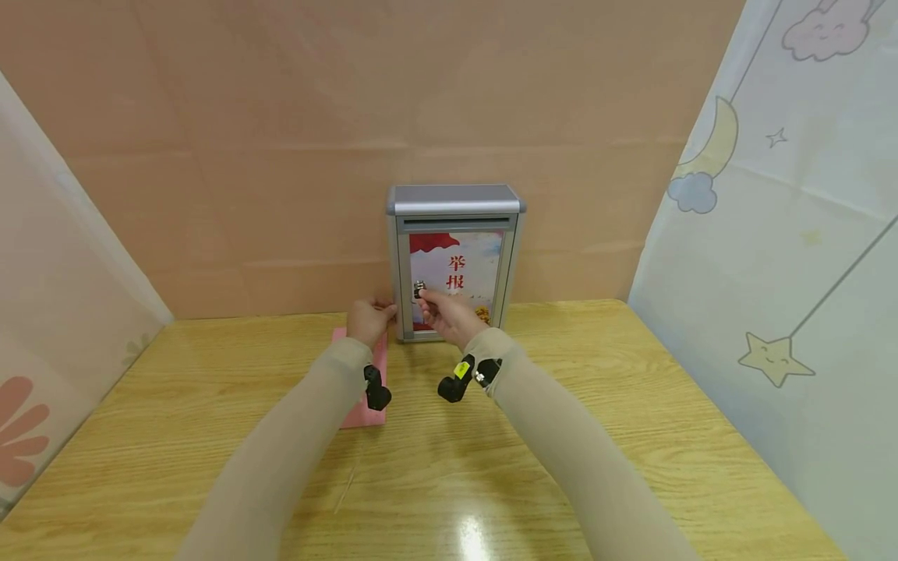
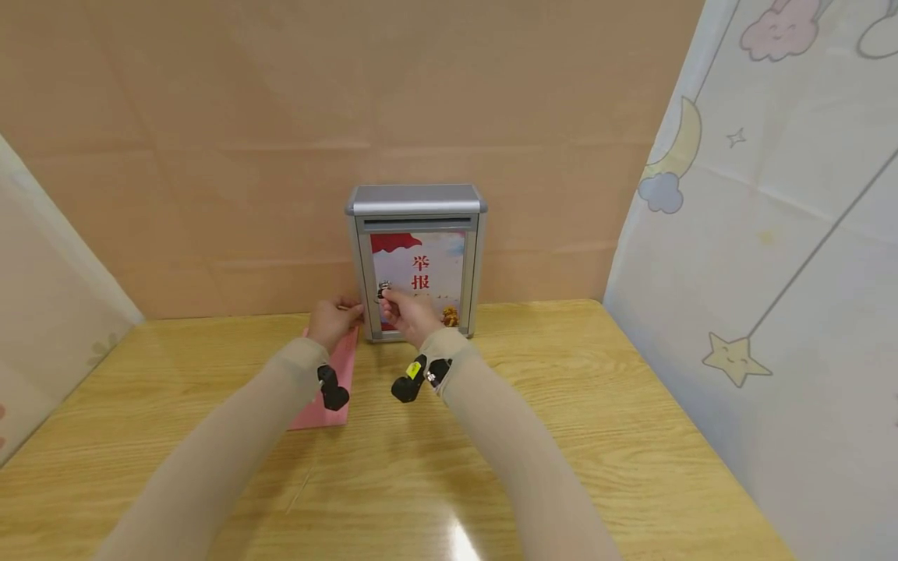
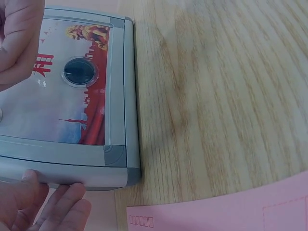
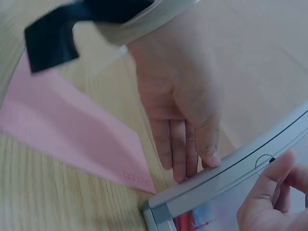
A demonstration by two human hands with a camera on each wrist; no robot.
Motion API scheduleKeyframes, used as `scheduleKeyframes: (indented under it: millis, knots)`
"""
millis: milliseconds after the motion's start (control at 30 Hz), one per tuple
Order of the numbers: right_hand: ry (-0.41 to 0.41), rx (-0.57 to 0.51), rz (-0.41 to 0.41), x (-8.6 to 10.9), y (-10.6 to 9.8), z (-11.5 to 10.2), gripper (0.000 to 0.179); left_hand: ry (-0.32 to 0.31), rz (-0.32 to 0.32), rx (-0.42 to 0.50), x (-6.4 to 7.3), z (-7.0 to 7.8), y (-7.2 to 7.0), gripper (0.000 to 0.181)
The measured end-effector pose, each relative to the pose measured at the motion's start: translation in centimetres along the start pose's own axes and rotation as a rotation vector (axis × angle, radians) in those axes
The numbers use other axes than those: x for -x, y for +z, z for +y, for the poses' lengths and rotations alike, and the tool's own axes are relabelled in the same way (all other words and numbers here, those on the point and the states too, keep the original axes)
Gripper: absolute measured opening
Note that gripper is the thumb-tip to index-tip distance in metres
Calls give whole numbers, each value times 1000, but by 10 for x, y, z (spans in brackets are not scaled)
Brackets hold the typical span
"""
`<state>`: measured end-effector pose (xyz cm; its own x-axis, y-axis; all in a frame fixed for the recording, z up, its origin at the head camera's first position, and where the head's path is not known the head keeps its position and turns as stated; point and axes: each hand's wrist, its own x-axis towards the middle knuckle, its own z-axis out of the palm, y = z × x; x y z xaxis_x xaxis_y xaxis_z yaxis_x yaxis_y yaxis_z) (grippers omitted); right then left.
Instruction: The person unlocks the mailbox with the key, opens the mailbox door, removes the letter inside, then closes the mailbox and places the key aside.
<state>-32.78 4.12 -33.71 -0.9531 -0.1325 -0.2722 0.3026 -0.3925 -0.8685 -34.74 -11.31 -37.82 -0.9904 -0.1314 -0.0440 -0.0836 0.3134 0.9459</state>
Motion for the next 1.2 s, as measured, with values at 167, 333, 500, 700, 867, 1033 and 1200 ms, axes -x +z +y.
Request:
scheduleKeyframes:
  millis: [167,333,500,700,867,1033,1200]
  knots:
    - [24,-39,-7,0,-1,1,8,-15,-6,5,1,0,0,25]
    - [3,1,-11,2,-2,1,9,-14,-5,12,1,0,0,25]
    - [-24,42,-3,4,-2,2,13,-18,2,6,1,0,0,26]
    - [-13,24,-18,7,-3,3,9,-2,3,1,1,0,0,26]
    - [29,22,-57,14,-10,3,7,-2,4,-7,0,-2,-1,27]
    - [104,85,-125,17,-32,0,7,19,20,-29,0,-2,-1,25]
    - [215,219,-183,18,-67,-6,10,37,29,-35,1,-2,0,24]
